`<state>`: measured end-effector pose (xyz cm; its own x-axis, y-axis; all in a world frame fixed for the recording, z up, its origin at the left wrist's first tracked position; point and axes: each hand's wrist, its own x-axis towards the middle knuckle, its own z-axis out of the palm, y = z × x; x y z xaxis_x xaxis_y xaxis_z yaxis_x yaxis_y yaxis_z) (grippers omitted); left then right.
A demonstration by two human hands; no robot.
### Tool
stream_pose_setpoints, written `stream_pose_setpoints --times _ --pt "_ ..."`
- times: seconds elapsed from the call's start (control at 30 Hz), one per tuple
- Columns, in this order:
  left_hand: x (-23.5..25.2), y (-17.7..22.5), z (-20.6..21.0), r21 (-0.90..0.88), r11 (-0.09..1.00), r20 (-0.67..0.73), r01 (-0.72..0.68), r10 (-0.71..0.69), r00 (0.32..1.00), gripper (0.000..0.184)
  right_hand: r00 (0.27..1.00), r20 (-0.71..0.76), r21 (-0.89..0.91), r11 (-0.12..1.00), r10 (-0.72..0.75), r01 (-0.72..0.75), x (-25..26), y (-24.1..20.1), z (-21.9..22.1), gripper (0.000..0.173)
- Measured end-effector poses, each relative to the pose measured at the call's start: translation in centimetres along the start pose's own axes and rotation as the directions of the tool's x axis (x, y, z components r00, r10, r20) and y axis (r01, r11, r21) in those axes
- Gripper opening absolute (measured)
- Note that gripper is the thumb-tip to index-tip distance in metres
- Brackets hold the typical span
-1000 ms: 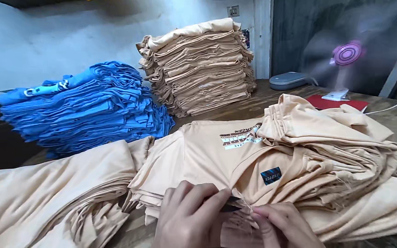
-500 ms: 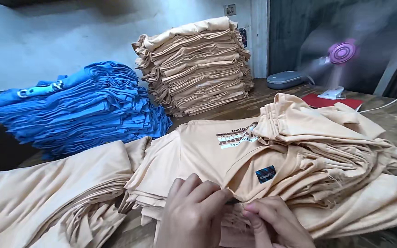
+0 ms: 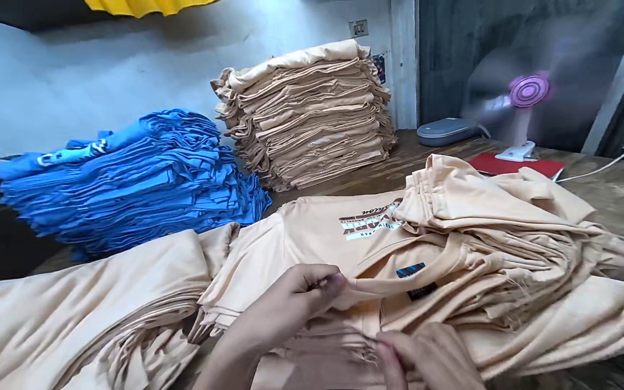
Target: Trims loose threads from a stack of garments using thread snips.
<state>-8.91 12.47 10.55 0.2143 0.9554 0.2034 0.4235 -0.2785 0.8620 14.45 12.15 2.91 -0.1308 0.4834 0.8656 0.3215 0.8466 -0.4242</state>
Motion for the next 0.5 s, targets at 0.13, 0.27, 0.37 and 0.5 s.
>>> stream_pose_setpoints --times 0.13,0.27,0.37,0.5 --pt "0.0 0.2 -0.1 -0.133 0.991 0.092 -0.016 0.028 0.995 0.031 0.997 -0.08 -0.074 0.997 -0.002 -0.004 2.1 -0.2 1.0 0.011" --pt "-0.2 0.2 0.0 -0.182 0.983 0.112 -0.029 0.05 0.992 0.03 0.982 -0.15 -0.123 0.987 -0.118 0.1 3.0 -0.1 3.1 0.014" --pt "-0.3 0.2 0.1 -0.214 0.977 0.052 -0.024 0.036 0.998 0.029 0.992 -0.123 -0.179 0.983 0.02 -0.042 2.6 -0.2 3.5 0.029" --pt "0.0 0.1 -0.5 -0.154 0.987 0.106 -0.042 0.059 0.993 0.029 0.99 0.083 -0.3 0.95 0.118 -0.088 2.0 -0.3 3.7 0.022"
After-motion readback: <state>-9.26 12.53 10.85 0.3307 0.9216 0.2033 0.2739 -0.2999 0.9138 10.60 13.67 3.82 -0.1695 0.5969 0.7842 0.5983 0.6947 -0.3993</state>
